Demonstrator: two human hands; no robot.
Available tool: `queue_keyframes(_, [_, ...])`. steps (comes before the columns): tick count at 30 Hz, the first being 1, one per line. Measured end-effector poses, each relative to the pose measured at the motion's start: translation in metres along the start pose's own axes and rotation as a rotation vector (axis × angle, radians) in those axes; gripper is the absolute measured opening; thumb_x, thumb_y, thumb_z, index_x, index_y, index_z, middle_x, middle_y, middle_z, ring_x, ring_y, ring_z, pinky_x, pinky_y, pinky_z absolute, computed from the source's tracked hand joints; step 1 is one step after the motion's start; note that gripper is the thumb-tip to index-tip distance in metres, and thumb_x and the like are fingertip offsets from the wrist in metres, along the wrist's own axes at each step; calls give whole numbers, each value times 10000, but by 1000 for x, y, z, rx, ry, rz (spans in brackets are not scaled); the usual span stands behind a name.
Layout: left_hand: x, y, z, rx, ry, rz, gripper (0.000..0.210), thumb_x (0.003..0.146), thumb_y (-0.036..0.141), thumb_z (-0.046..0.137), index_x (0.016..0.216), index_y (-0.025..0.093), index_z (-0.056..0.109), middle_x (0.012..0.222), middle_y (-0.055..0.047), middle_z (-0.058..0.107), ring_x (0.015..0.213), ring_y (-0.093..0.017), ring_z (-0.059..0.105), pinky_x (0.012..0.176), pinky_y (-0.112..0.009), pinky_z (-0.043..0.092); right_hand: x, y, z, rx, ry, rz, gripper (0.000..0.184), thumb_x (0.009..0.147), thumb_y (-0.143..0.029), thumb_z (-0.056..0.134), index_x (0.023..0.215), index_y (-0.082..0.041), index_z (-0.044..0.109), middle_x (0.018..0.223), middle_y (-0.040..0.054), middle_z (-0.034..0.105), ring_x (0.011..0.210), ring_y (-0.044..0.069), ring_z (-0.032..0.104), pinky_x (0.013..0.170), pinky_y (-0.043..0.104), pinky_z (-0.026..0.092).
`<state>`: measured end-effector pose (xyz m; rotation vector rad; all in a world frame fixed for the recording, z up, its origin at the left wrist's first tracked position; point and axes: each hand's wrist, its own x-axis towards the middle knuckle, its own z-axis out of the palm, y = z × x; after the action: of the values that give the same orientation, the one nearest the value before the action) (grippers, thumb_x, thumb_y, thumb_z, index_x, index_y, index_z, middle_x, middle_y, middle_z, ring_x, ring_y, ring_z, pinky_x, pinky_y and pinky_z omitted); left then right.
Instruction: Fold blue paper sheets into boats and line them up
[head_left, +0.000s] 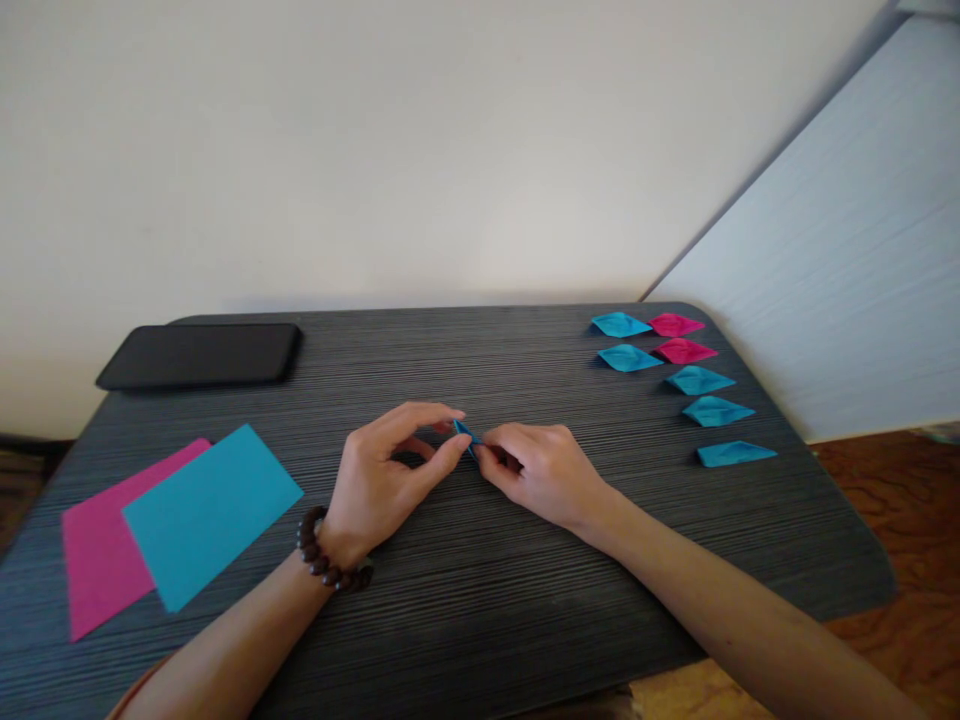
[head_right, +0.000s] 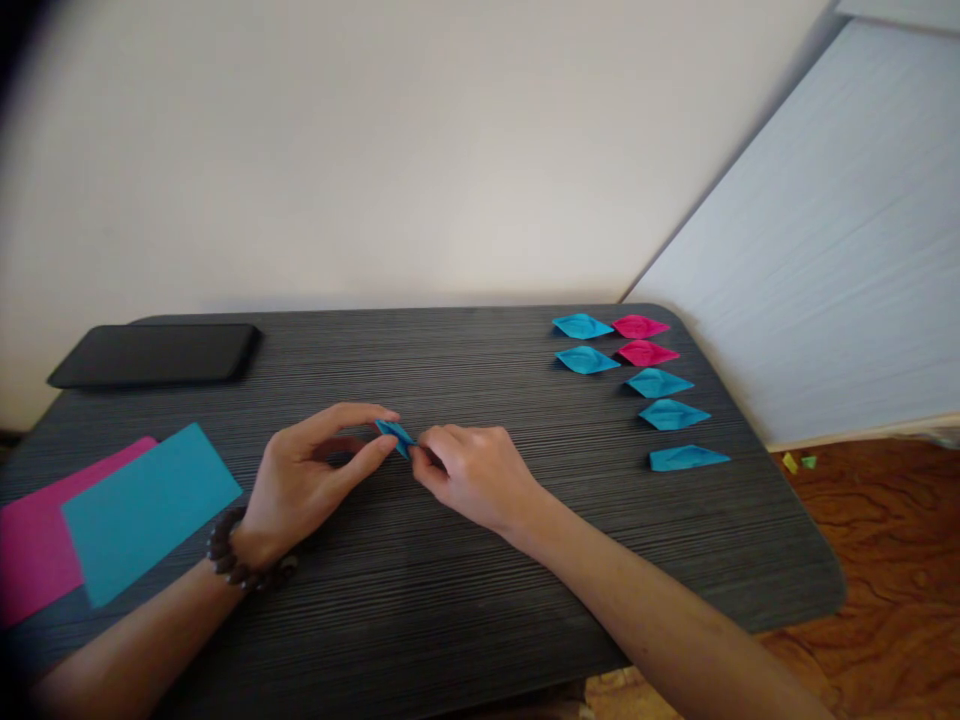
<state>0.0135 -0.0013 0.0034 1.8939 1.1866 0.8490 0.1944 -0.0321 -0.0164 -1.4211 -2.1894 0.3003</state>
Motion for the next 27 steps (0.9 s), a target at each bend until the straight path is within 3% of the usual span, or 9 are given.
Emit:
queue_keyframes(3, [0, 0, 3, 64, -1, 23, 248, 810, 302, 567, 1041, 220, 609, 1010, -36, 630, 910, -166, 604, 688, -239, 544, 0, -1, 0, -37, 6, -1, 245, 875, -234, 441, 685, -162, 578, 608, 6, 621, 512, 97, 542, 508, 222, 360])
queue_keyframes(6, [-1, -1, 6, 165, -2, 0, 347, 791, 284, 575, 1125, 203, 526, 955, -40, 610, 727, -137, 603, 592, -242, 520, 0, -4, 1, -91, 41, -17, 260, 868, -214, 440, 637, -165, 547, 565, -4, 598, 473, 93, 512, 475, 233, 316])
queue_keyframes(9, [-2, -1, 7, 234, -31, -25, 284, 784, 328, 578, 1016, 179, 512, 839, -20, 586, 582, -110, 543, 531, -245, 471, 0, -6, 2, -122, 56, -48, 261, 860, -207, 450, 617, -164, 536, 536, -10, 584, 454, 92, 507, 458, 241, 290])
queue_keyframes(14, [-1, -1, 5, 249, -96, 11, 138, 819, 317, 519, 857, 185, 503, 757, 2, 557, 576, -107, 511, 540, -236, 424, -1, -5, 3, -132, 71, -74, 252, 857, -212, 468, 625, -157, 548, 538, -13, 595, 465, 86, 523, 458, 236, 286])
queue_keyframes(18, [-1, -2, 7, 332, -37, 20, 46, 806, 236, 488, 810, 190, 481, 701, 22, 551, 569, -107, 513, 554, -231, 393, -1, -5, 5, -143, 113, -81, 254, 845, -197, 466, 605, -159, 542, 519, -26, 585, 444, 75, 505, 457, 227, 286])
queue_keyframes(21, [-1, -2, 9, 483, -16, -22, 79, 787, 263, 499, 769, 194, 465, 633, 31, 537, 531, -116, 493, 530, -236, 348, -1, -6, 6, -156, 141, -103, 247, 837, -191, 472, 603, -159, 544, 513, -30, 584, 442, 73, 511, 461, 223, 287])
queue_keyframes(27, [-1, 1, 9, 601, -121, -59, 261, 814, 324, 456, 592, 187, 438, 533, 27, 520, 471, -111, 462, 501, -236, 277, 0, -7, 7, -202, 184, -118, 236, 813, -194, 492, 584, -165, 542, 505, -37, 599, 432, 74, 524, 465, 232, 263])
